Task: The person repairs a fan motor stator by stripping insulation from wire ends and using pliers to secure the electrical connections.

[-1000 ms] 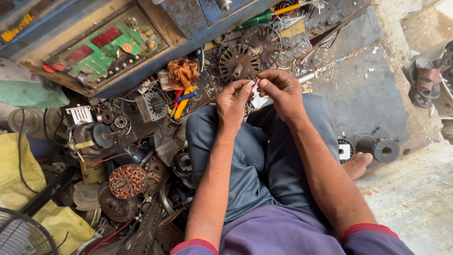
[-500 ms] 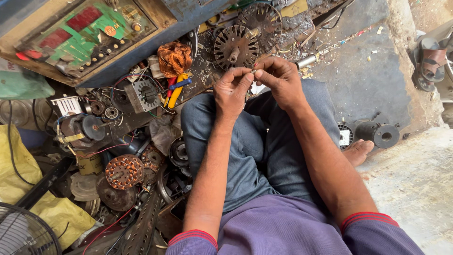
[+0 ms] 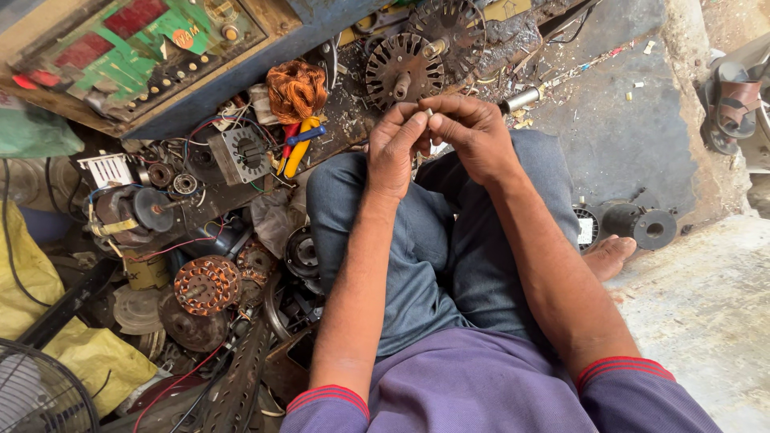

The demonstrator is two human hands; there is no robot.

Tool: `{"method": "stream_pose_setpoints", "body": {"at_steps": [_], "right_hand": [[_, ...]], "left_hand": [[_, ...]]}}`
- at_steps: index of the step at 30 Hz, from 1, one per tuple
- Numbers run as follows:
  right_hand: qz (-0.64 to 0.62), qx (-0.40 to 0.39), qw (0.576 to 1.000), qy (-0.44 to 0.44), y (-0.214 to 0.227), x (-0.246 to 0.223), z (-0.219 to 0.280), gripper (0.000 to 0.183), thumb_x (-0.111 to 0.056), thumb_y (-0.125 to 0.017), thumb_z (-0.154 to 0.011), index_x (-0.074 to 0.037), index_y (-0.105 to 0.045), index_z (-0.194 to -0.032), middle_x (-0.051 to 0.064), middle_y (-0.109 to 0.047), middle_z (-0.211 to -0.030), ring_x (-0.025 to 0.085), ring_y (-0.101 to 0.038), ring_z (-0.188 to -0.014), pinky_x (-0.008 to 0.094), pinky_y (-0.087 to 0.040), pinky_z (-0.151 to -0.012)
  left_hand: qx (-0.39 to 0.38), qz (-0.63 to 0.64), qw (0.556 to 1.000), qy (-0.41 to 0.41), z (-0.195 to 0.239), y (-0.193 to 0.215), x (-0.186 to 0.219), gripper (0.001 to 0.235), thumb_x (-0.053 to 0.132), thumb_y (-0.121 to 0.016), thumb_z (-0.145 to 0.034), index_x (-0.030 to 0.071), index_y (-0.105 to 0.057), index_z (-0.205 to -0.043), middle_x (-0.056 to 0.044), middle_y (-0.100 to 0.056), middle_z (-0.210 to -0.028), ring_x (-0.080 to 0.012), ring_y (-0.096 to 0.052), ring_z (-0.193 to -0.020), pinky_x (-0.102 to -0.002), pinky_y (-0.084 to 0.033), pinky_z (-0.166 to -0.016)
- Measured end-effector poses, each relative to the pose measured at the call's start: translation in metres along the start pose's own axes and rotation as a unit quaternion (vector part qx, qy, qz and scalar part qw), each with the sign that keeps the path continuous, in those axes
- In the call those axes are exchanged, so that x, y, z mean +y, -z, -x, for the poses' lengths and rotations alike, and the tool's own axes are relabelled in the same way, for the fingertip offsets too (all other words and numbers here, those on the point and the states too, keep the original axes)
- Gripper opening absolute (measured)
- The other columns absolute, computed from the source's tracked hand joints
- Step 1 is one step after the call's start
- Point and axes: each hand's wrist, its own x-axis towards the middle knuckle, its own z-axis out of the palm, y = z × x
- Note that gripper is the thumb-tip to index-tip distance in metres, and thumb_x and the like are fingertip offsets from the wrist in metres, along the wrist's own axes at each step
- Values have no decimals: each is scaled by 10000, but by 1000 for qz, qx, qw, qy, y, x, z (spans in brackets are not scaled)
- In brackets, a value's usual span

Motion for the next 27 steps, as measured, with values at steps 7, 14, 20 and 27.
{"method": "stream_pose_setpoints", "body": {"at_steps": [7,14,20,27], "right_hand": [[-79,-38,996,13,-2,-7,-1,218,-64,-701,-1015,13,-712,-1218,126,-715,-1036,234,-715,-859,384,-623,-767],[-54,-105,992,44,5,-7,0,124,-33,-722,-1048,-5,-710,-1168,95,-646,-1235,208,-685,-991,357,-603,-864],[-108,-4,994,5,5,2,-3,83,-33,-702,-1030,-14,-707,-1110,102,-716,-1084,187,-689,-977,330,-594,-905],[-183,35,975,-118,9,0,-2,173,-81,-687,-1014,59,-713,-1112,127,-735,-1014,192,-712,-908,344,-600,-896]], "left_hand": [[10,-23,1000,2,0,-2,-4,142,145,-670,-1030,23,-732,-1066,-66,-728,-870,-111,-630,-743,-254,-514,-657],[-48,88,993,68,-1,15,-2,107,93,-779,-955,43,-745,-1044,-65,-725,-897,-132,-644,-756,-265,-518,-668],[-3,-67,985,-156,-1,-9,3,235,18,-816,-902,64,-722,-1113,-32,-724,-987,-117,-683,-861,-291,-599,-836],[66,-356,882,-303,11,-24,15,243,29,-835,-871,58,-742,-1094,-59,-728,-1048,-149,-707,-968,-288,-597,-868]]}}
